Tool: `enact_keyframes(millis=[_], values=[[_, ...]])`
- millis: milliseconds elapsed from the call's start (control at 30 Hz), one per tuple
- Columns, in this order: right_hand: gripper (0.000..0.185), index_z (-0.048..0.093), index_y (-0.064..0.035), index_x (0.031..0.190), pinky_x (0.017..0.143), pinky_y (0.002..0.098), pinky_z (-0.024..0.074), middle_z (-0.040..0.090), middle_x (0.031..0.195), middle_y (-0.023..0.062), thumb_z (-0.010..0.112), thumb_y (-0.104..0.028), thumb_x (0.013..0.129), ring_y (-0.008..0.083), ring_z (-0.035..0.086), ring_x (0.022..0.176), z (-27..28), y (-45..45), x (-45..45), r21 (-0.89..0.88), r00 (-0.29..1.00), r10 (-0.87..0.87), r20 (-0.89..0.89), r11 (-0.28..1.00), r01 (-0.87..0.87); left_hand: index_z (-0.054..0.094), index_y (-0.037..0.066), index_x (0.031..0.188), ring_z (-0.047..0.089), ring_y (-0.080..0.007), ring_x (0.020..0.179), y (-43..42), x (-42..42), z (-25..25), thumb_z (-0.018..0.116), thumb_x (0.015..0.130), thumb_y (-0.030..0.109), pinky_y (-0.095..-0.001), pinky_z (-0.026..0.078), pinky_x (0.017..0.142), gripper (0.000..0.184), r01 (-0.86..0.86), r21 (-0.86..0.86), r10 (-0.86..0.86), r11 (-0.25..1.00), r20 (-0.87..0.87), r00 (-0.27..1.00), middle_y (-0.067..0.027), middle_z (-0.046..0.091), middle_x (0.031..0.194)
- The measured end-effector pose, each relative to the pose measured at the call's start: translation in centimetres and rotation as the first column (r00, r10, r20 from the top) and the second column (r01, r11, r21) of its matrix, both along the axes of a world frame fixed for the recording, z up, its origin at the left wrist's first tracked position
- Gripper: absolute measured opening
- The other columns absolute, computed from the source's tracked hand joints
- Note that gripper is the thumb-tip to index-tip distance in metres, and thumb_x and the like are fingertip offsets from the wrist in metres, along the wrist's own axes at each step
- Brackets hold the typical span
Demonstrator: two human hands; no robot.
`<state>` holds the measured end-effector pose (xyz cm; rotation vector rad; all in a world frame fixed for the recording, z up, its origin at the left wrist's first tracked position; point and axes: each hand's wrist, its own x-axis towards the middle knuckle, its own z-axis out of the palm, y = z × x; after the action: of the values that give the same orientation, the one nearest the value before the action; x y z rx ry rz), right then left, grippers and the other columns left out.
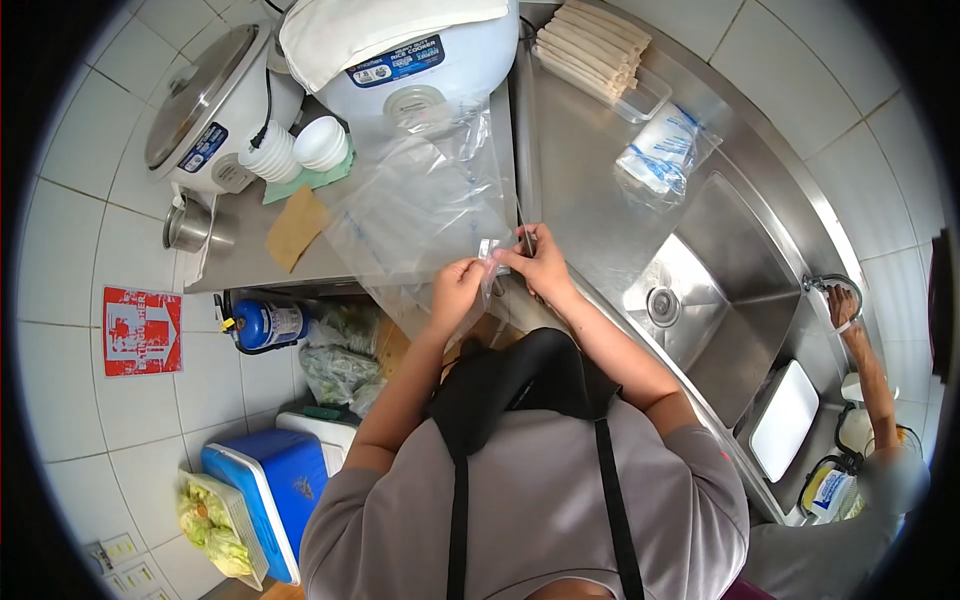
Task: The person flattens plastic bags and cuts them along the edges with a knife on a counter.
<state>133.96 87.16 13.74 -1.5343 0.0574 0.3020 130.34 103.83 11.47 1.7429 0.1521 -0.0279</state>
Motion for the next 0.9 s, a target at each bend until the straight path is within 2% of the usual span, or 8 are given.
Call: enact_keyframes(millis=[133,200,333,433,600,733,800,900], values=[[0.046,0.044,-0.0007,0.106,0.058,0.0256,0.0438,0.056,0.073,0.0030,0.074,-0.011,0.073,0.0092,0.052,0.064,-0.8,0.3,0.3,-0.038,0.999,-0.019,0.038,0.999,0.020,0.067,-0.005,0.093,0.057,-0.0054,0.069,0.0,0.4,0.4,0.059,0.087,0.010,-0.0207,0.047,0.065,0.018,0.003,-0.142,-0.006,0.990,-0.019,1.000,-0.0018,0.065,0.077],[0.045,0.044,-0.0007,0.106,0.060,0.0258,0.0446,0.057,0.074,0.0034,0.073,-0.009,0.073,0.0097,0.053,0.066,0.0,0.4,0.0,-0.038,0.998,-0.027,0.060,0.999,0.029,0.066,-0.005,0.097,0.061,-0.0086,0.074,0.2,0.7,0.2,0.059,0.088,0.009,-0.0222,0.050,0.069,0.018,0.019,-0.250,-0.041,0.968,-0.082,0.996,-0.0050,0.067,0.084],[0.043,0.044,-0.0004,0.106,0.064,0.0261,0.0456,0.058,0.075,0.0043,0.070,-0.005,0.072,0.0108,0.055,0.068,-0.8,1.0,0.1,-0.088,0.983,-0.027,0.181,0.995,0.044,0.064,-0.004,0.097,0.063,-0.0119,0.079,0.3,0.9,0.0,0.059,0.089,0.009,-0.0252,0.053,0.074,0.017,0.071,-0.325,-0.110,0.943,-0.104,0.988,-0.0077,0.066,0.089],[0.043,0.043,-0.0002,0.106,0.066,0.0268,0.0460,0.058,0.076,0.0045,0.069,-0.005,0.072,0.0112,0.055,0.070,-1.6,0.7,0.4,-0.028,0.997,-0.032,0.072,0.999,0.034,0.063,-0.004,0.099,0.064,-0.0133,0.081,0.5,1.0,0.0,0.059,0.089,0.010,-0.0265,0.053,0.075,0.017,0.057,-0.368,-0.109,0.928,-0.121,0.987,-0.0084,0.066,0.091],[0.042,0.044,-0.0003,0.107,0.066,0.0271,0.0465,0.058,0.076,0.0046,0.069,-0.004,0.073,0.0116,0.055,0.069,-1.7,0.2,0.4,-0.048,0.990,-0.048,0.130,0.997,0.055,0.060,-0.004,0.102,0.065,-0.0173,0.086,1.2,0.9,0.5,0.058,0.091,0.012,-0.0299,0.054,0.079,0.021,-0.010,-0.485,-0.065,0.874,-0.137,0.988,-0.0122,0.065,0.097],[0.045,0.044,-0.0002,0.108,0.067,0.0274,0.0468,0.057,0.075,0.0043,0.072,-0.006,0.073,0.0121,0.055,0.068,-0.3,1.1,0.2,-0.141,0.967,0.030,0.253,0.990,0.006,0.059,-0.006,0.103,0.064,-0.0184,0.089,0.8,1.0,0.8,0.054,0.093,0.016,-0.0306,0.053,0.081,0.024,0.046,-0.561,-0.178,0.826,-0.182,0.967,-0.0136,0.064,0.099],[0.048,0.043,-0.0001,0.109,0.067,0.0274,0.0468,0.057,0.075,0.0042,0.074,-0.006,0.072,0.0120,0.054,0.067,-0.9,1.1,0.7,-0.116,0.980,0.011,0.199,0.993,0.012,0.058,-0.006,0.102,0.064,-0.0188,0.090,0.9,1.3,0.9,0.053,0.093,0.016,-0.0308,0.053,0.081,0.024,0.047,-0.565,-0.184,0.824,-0.187,0.965,-0.0138,0.064,0.099],[0.050,0.043,0.0000,0.109,0.064,0.0268,0.0467,0.057,0.075,0.0040,0.076,-0.005,0.071,0.0111,0.054,0.067,-1.0,0.7,0.7,-0.063,0.991,-0.030,0.129,0.997,0.038,0.057,-0.006,0.105,0.064,-0.0197,0.088,1.0,1.2,1.3,0.055,0.092,0.015,-0.0310,0.053,0.080,0.024,-0.046,-0.562,-0.092,0.826,-0.214,0.973,-0.0132,0.064,0.097]])
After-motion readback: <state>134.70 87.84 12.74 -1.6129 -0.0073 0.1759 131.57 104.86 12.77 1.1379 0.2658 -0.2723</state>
